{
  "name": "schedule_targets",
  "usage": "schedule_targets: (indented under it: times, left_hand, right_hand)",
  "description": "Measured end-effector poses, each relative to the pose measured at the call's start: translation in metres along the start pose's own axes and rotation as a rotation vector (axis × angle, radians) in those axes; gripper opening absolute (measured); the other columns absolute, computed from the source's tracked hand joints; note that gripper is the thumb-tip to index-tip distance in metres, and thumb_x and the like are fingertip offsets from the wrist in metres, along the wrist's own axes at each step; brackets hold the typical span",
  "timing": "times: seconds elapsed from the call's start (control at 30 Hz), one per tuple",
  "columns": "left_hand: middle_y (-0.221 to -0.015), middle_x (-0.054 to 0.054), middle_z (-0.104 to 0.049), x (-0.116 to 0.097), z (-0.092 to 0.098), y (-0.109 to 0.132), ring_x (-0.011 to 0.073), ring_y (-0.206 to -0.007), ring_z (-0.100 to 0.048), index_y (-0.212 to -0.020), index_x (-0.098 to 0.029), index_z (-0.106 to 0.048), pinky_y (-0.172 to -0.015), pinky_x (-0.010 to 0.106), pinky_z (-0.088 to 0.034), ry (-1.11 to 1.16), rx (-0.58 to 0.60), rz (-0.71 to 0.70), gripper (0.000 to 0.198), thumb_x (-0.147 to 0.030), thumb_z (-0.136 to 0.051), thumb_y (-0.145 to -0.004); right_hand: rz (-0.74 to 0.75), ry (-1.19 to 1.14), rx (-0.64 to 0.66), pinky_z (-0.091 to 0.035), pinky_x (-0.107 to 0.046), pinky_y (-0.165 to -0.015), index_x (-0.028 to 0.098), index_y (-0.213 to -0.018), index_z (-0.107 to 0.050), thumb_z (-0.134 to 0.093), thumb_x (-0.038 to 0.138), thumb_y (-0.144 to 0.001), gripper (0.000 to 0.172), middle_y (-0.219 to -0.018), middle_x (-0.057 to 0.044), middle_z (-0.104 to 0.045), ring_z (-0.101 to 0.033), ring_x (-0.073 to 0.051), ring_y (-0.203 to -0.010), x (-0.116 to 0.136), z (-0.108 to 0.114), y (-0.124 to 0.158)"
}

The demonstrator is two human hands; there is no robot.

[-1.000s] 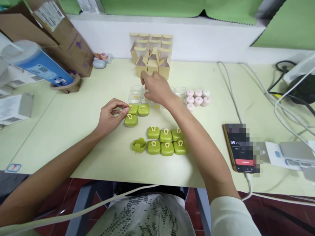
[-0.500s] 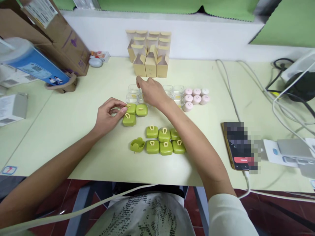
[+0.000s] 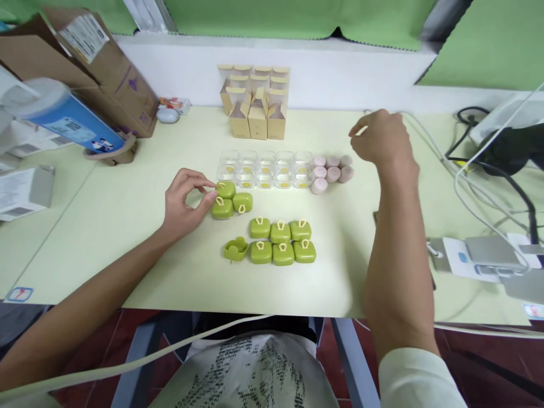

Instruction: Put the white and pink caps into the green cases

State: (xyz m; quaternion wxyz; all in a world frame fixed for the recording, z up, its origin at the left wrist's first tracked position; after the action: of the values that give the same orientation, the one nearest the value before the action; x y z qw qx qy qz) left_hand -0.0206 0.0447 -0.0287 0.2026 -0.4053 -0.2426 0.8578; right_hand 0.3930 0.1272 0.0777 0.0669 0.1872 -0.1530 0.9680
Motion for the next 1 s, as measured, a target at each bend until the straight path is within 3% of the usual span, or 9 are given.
schedule_targets:
  times: [0.03, 0.07, 0.13, 0.2, 0.3, 0.43, 0.57, 0.7, 1.0]
  left_hand:
    - [-0.104, 0.007, -0.071, -0.003, 0.000, 0.000, 0.0234, -0.099, -0.069, -0.104, -0.028, -0.078, -0.084, 0.041, -0.064, -0.012, 0.004, -0.026, 0.019, -0.045, -0.070, -0.101]
    - [-0.103, 0.007, -0.071, -0.004, 0.000, 0.000, 0.0233, -0.098, -0.069, -0.103, -0.028, -0.078, -0.085, 0.042, -0.064, -0.014, 0.011, -0.036, 0.019, -0.045, -0.070, -0.102]
    - [-0.106, 0.007, -0.071, -0.005, 0.000, 0.001, 0.0226, -0.097, -0.069, -0.104, -0.028, -0.079, -0.085, 0.041, -0.065, -0.001, 0.021, -0.010, 0.020, -0.046, -0.070, -0.103]
    - [-0.110, 0.007, -0.071, -0.002, -0.001, 0.002, 0.0226, -0.101, -0.070, -0.106, -0.028, -0.079, -0.085, 0.040, -0.066, 0.022, 0.024, 0.045, 0.024, -0.049, -0.068, -0.104]
    - [-0.113, 0.008, -0.070, 0.003, -0.001, 0.003, 0.0234, -0.111, -0.070, -0.109, -0.027, -0.078, -0.086, 0.037, -0.066, 0.059, 0.026, 0.110, 0.028, -0.052, -0.065, -0.106]
    - [-0.119, 0.008, -0.069, 0.009, -0.004, 0.006, 0.0220, -0.109, -0.070, -0.114, -0.027, -0.076, -0.082, 0.034, -0.067, 0.105, 0.052, 0.161, 0.031, -0.055, -0.064, -0.108]
    - [-0.119, 0.008, -0.069, 0.011, -0.006, 0.006, 0.0208, -0.104, -0.071, -0.115, -0.026, -0.075, -0.082, 0.034, -0.067, 0.127, 0.055, 0.184, 0.034, -0.057, -0.062, -0.110]
    - [-0.119, 0.008, -0.071, 0.012, -0.006, 0.005, 0.0210, -0.105, -0.072, -0.112, -0.025, -0.077, -0.081, 0.033, -0.066, 0.125, 0.059, 0.174, 0.036, -0.057, -0.061, -0.110]
    - [-0.111, 0.007, -0.078, 0.010, -0.006, 0.004, 0.0208, -0.100, -0.072, -0.108, -0.026, -0.080, -0.084, 0.034, -0.064, 0.070, 0.074, 0.148, 0.039, -0.061, -0.063, -0.109]
  right_hand:
    - [0.068, -0.014, -0.011, -0.048, -0.051, -0.075, 0.012, -0.087, -0.090, -0.074, -0.001, -0.083, 0.020, -0.081, -0.019, -0.080, -0.068, -0.023, -0.081, 0.017, -0.001, 0.009]
    - [0.162, -0.052, 0.060, -0.051, -0.048, -0.079, 0.011, -0.095, -0.090, -0.072, 0.000, -0.086, 0.023, -0.088, -0.018, -0.082, -0.070, -0.022, -0.082, 0.039, -0.004, 0.021]
    - [0.353, -0.124, 0.233, -0.054, -0.040, -0.080, 0.015, -0.103, -0.088, -0.074, 0.006, -0.092, 0.020, -0.097, -0.010, -0.084, -0.074, -0.020, -0.085, 0.088, -0.015, 0.051]
    - [0.596, -0.067, 0.427, -0.053, -0.040, -0.081, 0.018, -0.113, -0.083, -0.083, 0.021, -0.095, 0.019, -0.112, -0.011, -0.082, -0.074, -0.025, -0.092, 0.131, -0.030, 0.083]
    - [0.788, 0.136, 0.566, -0.046, -0.038, -0.074, 0.020, -0.129, -0.077, -0.087, 0.032, -0.095, 0.037, -0.132, -0.017, -0.074, -0.074, -0.029, -0.096, 0.164, -0.052, 0.116]
    - [0.863, 0.262, 0.526, -0.037, -0.037, -0.069, 0.019, -0.123, -0.079, -0.069, 0.016, -0.100, 0.026, -0.139, -0.020, -0.069, -0.072, -0.028, -0.090, 0.166, -0.063, 0.125]
    - [0.849, 0.291, 0.502, -0.031, -0.038, -0.066, 0.014, -0.108, -0.082, -0.049, 0.006, -0.104, 0.034, -0.125, -0.020, -0.074, -0.069, -0.025, -0.083, 0.164, -0.063, 0.117]
    - [0.772, 0.243, 0.479, -0.034, -0.039, -0.070, 0.010, -0.107, -0.081, -0.047, 0.003, -0.103, 0.034, -0.112, -0.020, -0.075, -0.069, -0.028, -0.086, 0.164, -0.066, 0.110]
    - [0.695, 0.125, 0.474, -0.039, -0.037, -0.074, 0.009, -0.110, -0.080, -0.043, 0.001, -0.101, 0.038, -0.113, -0.022, -0.076, -0.068, -0.028, -0.089, 0.161, -0.072, 0.106]
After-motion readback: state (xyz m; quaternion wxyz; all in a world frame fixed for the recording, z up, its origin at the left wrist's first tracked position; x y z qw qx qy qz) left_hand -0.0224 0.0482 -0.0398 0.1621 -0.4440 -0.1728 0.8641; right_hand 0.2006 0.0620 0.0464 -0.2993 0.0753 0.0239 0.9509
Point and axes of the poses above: each hand's wrist, its own y-axis away from the middle knuckle, its own z-axis out of the back of the hand, x = y × z, the point moved 2 cm from there along -y, towards the middle knuckle
